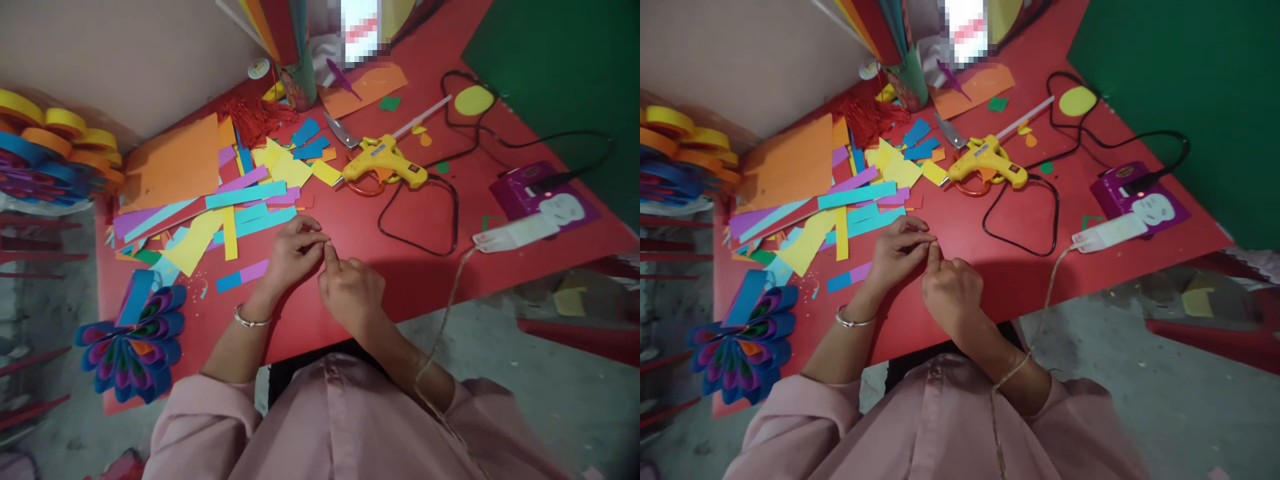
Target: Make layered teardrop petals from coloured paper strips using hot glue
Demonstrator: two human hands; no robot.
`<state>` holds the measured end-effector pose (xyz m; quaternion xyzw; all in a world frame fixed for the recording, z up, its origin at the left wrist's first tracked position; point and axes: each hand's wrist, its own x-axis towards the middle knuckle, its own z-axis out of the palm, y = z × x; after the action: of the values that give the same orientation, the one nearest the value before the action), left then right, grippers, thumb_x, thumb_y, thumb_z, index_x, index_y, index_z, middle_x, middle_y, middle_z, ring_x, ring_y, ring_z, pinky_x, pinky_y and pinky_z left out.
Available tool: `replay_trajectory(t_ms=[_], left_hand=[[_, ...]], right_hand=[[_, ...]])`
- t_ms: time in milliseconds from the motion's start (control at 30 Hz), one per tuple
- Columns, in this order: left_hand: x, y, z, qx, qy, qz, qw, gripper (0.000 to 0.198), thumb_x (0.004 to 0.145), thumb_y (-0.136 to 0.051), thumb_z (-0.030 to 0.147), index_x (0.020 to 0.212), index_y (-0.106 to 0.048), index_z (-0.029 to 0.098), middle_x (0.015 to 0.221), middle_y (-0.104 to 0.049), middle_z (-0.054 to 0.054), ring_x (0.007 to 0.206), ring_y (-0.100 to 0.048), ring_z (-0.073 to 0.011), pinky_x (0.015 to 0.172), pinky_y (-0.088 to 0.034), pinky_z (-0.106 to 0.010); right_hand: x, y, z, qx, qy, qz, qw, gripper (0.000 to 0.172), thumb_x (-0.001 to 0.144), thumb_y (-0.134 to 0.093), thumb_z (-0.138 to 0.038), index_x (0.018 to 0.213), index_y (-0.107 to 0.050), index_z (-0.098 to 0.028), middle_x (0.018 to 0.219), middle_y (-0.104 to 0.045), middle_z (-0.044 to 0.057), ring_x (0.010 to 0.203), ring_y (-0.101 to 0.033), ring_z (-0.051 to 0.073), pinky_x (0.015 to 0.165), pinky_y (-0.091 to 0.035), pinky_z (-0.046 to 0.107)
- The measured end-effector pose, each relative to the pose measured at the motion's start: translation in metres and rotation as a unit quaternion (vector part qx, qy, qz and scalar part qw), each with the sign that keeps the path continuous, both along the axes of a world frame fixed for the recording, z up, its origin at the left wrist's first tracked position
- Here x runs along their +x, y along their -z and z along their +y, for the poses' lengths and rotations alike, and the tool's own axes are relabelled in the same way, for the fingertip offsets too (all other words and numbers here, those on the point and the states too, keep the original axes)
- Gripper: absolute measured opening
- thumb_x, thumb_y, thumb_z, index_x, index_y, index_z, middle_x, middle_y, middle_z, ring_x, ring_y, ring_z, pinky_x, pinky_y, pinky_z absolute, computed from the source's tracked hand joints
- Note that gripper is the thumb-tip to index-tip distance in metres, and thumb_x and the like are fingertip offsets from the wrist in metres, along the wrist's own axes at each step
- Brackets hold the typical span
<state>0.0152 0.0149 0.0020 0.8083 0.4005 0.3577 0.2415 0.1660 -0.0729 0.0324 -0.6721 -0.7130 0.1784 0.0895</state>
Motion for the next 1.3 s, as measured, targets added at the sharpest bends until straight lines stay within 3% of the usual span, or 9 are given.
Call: replay_trajectory(t_ms=[567,833,1167,1300], left_hand=[[0.003,0.0,-0.001,-0.008,-0.01,0.005,1.0,0.021,0.092,-0.07,0.01,0.096,-0.087,0.022,0.106,-0.075,-0.007,0.092,-0.073,-0.0162,0.078,-0.063,-0.031],[0.003,0.001,0.0,-0.023,-0.008,0.002,1.0,0.021,0.091,-0.07,0.01,0.096,-0.087,0.021,0.107,-0.076,-0.007,0.09,-0.073,-0.0156,0.079,-0.064,-0.031],[0.004,0.005,-0.001,-0.012,-0.012,0.014,1.0,0.035,0.083,-0.061,0.0,0.096,-0.086,0.021,0.107,-0.074,-0.006,0.093,-0.072,-0.0177,0.079,-0.061,-0.032],[0.003,0.004,0.0,-0.014,-0.005,0.023,1.0,0.035,0.083,-0.061,0.0,0.095,-0.086,0.021,0.106,-0.073,-0.006,0.095,-0.072,-0.0181,0.083,-0.062,-0.033]], right_hand=[[-0.009,-0.001,-0.001,0.025,0.02,-0.054,0.998,0.061,0.105,-0.049,-0.02,0.164,-0.055,-0.007,0.077,-0.08,0.011,0.074,-0.075,0.022,0.059,-0.04,0.029],[-0.008,0.001,-0.001,0.041,0.024,-0.067,0.997,0.057,0.106,-0.051,-0.021,0.161,-0.06,-0.01,0.077,-0.081,0.01,0.073,-0.076,0.021,0.058,-0.038,0.029],[-0.004,0.008,-0.004,0.125,0.009,-0.069,0.99,0.051,0.105,-0.053,-0.023,0.15,-0.07,-0.006,0.07,-0.078,0.01,0.066,-0.071,0.019,0.055,-0.033,0.031],[-0.005,0.005,-0.002,0.107,0.007,-0.078,0.991,0.052,0.103,-0.056,-0.025,0.149,-0.071,-0.005,0.069,-0.077,0.012,0.067,-0.073,0.021,0.055,-0.034,0.031]])
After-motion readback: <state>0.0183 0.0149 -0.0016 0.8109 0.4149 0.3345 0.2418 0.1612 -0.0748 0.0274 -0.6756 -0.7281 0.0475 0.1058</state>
